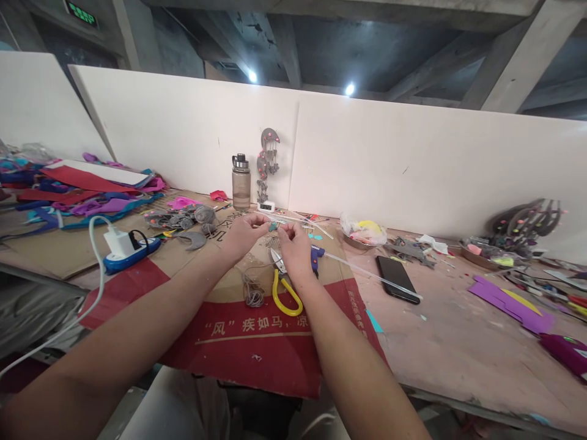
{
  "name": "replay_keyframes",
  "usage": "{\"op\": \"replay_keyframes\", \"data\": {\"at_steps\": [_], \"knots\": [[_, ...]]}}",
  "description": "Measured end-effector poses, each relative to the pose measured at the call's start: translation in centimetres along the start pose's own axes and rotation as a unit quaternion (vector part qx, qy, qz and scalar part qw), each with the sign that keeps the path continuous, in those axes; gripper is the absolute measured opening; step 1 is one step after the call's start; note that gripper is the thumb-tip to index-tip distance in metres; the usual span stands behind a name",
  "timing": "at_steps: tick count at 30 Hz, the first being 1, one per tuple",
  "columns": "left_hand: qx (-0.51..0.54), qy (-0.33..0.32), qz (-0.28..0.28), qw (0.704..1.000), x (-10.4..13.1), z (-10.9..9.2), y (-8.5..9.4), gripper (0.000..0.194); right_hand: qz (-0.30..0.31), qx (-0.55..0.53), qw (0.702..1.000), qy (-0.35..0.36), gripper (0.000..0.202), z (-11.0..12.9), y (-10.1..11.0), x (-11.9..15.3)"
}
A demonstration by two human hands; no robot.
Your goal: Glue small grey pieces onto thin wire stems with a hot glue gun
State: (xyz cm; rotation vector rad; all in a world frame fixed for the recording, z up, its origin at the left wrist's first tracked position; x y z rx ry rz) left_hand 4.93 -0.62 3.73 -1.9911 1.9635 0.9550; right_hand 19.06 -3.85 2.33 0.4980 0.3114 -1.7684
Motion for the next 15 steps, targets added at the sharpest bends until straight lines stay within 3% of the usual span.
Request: {"op": "replay_keyframes", "data": {"at_steps": [5,15], "knots": [[-0.028,-0.009,0.033,0.999,-0.08,0.34,-0.48,0.014,-0.025,0.046,0.998,0.036,0.015,0.53,0.51,0.11],[-0.053,-0.014,0.046,0.997,0.19,-0.35,-0.54,0.013,-0.04,0.105,0.99,0.085,0.013,1.12,0.81,0.21]]}}
Point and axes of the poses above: each hand's wrist, its own x-axis away from the middle knuckle, its own y-axis out of the back of the hand, z = x × y, the point moved 5 cm from there along -x, towards the middle knuckle, and after that the axes turned 9 degrees about -x, right-handed, at the moved point
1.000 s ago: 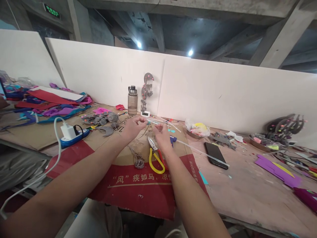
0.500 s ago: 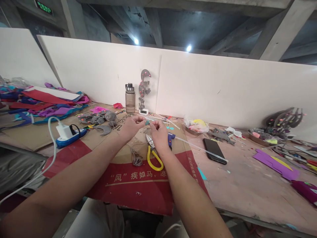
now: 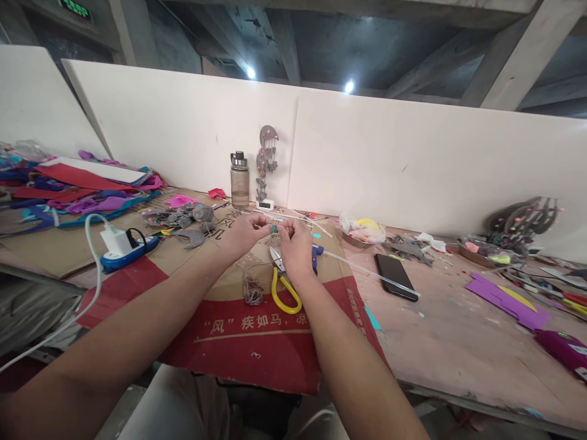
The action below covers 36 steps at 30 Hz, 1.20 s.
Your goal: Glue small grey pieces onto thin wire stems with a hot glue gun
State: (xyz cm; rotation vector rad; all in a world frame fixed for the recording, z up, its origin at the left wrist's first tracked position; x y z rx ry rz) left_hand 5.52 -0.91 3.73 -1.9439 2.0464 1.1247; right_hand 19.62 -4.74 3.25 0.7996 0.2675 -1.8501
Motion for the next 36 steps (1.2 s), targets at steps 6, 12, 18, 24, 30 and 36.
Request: {"op": "replay_keyframes", "data": {"at_steps": [6,12,18,24,30,36], "knots": [[-0.023,-0.006,0.005,1.0,-0.1,0.3,-0.2,0.014,-0.005,0.016,1.0,0.002,0.015,-0.1,0.2,-0.2],[-0.03,-0.014,0.024,0.999,-0.1,-0.2,0.0,0.016,0.008,0.01,1.0,-0.008,0.016,-0.4,0.3,-0.2],[-0.038,-0.031,0.051,0.998,0.0,-0.3,0.0,0.018,0.022,0.015,1.0,-0.01,0.021,-0.4,0.3,-0.2],[-0.016,-0.034,0.076,0.996,-0.3,0.4,-0.2,0.021,0.05,0.011,0.998,-0.026,0.026,-0.5,0.3,-0.2],[0.005,-0.021,0.113,0.993,-0.4,0.5,-0.2,0.02,0.075,-0.026,0.995,-0.066,0.026,-0.4,0.3,-0.3],[0.053,0.002,0.157,0.986,-0.4,1.2,-0.5,0.019,0.111,-0.113,0.978,-0.133,0.025,-1.2,-0.1,-0.3]]}}
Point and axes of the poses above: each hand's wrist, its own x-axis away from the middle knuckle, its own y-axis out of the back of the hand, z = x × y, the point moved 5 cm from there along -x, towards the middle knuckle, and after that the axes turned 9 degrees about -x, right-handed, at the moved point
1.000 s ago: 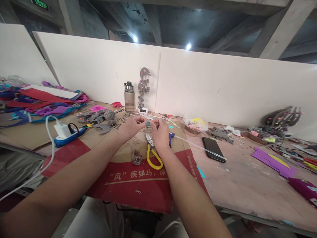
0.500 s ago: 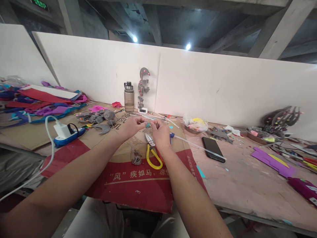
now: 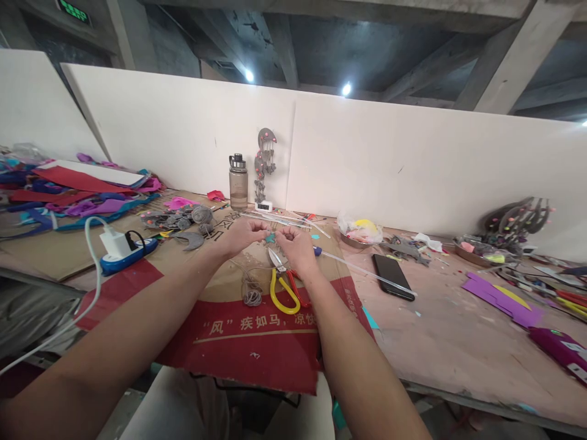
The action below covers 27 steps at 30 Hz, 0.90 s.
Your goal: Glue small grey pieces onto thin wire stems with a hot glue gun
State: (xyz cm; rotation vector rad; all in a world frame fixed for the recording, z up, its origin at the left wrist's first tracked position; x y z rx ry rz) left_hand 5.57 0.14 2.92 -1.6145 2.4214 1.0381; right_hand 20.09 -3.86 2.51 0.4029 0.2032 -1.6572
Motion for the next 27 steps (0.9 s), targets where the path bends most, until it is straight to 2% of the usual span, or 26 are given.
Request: {"op": "replay_keyframes", "data": {"at_steps": [4,10,15,22,27], "knots": [[0.011,0.0,0.038,0.999,0.0,0.4,-0.4,0.018,0.027,-0.075,0.995,-0.061,0.027,-0.8,-0.4,0.1],[0.034,0.018,0.045,0.998,-0.2,1.8,-0.7,0.019,0.025,-0.134,0.985,-0.104,0.021,-1.5,-0.7,0.6],[0.058,0.029,0.061,0.996,-0.3,2.4,-1.1,0.018,0.043,-0.194,0.972,-0.123,0.026,-2.0,-0.8,0.7],[0.08,0.028,0.057,0.995,-0.3,2.6,-1.2,0.015,0.061,-0.206,0.968,-0.13,0.027,-2.3,-1.1,0.7],[0.119,0.047,0.079,0.989,-0.2,2.7,-1.6,0.015,0.068,-0.21,0.967,-0.127,0.03,-2.3,-1.1,0.8]]}}
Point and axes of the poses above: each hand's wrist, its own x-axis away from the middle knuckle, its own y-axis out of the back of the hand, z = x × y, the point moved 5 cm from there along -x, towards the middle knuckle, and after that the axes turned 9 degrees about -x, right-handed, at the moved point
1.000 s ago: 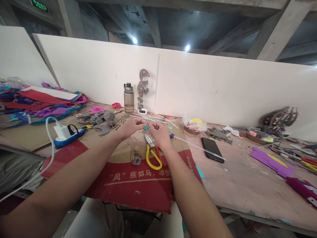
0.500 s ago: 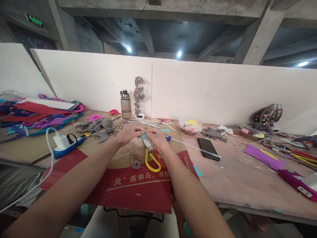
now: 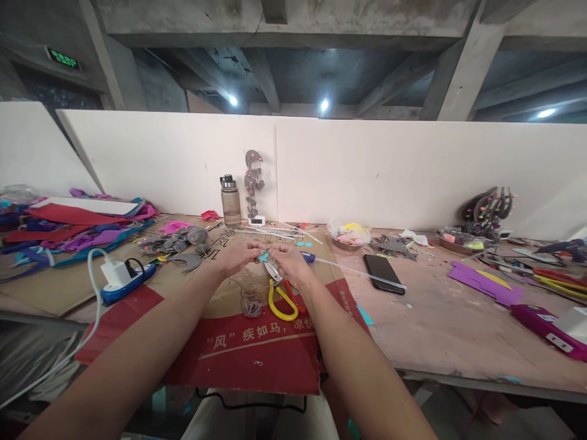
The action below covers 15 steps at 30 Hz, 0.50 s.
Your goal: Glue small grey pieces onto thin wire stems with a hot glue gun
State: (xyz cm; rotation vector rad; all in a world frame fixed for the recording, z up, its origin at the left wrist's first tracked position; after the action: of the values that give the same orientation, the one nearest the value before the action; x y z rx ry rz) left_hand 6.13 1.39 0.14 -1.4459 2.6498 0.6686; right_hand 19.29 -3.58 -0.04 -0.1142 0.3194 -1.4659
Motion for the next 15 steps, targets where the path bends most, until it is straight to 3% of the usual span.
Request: {"op": "replay_keyframes", "data": {"at_steps": [15], "knots": [[0.144,0.064,0.01,0.987,0.33,-0.13,-0.38,0.024,-0.023,-0.023,0.999,-0.019,0.031,0.02,0.51,-0.24]]}}
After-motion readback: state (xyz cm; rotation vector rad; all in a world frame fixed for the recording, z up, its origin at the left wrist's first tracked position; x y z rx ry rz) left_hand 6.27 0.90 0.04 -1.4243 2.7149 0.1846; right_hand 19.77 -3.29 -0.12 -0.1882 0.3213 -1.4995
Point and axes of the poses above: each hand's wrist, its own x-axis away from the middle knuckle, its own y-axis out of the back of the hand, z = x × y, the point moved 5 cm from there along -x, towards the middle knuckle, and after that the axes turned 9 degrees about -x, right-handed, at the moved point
